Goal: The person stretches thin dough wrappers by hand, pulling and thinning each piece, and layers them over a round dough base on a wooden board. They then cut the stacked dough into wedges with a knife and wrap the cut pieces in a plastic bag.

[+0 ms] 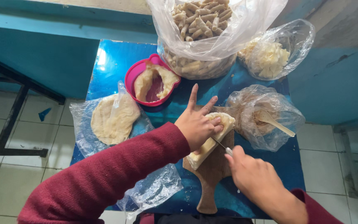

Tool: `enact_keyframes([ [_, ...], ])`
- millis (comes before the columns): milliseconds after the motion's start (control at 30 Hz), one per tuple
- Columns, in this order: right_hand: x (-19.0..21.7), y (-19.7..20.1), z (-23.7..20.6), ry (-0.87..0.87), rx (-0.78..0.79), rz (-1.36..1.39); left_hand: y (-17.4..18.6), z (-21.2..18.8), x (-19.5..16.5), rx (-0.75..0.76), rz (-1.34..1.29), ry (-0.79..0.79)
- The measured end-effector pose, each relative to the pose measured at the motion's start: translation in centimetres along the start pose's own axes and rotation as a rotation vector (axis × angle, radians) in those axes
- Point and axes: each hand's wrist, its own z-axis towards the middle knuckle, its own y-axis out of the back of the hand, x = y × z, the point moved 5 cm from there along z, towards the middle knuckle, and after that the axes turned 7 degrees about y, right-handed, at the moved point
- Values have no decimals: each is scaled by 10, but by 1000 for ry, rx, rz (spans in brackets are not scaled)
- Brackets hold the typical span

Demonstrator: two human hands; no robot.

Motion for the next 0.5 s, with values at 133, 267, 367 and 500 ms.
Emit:
enact_keyframes([
  [133,-3,-6,-8,-24,10,-47,1,-1,-1,-16,14,-25],
  [267,2,-9,13,-10,6,-31,3,0,-2,-14,-19,-36],
  [367,6,-9,26,-1,21,-15,5,-1,-6,-33,1,-25],
  [500,3,-8,7,12,37,5,3,-3,-12,-34,33,24],
])
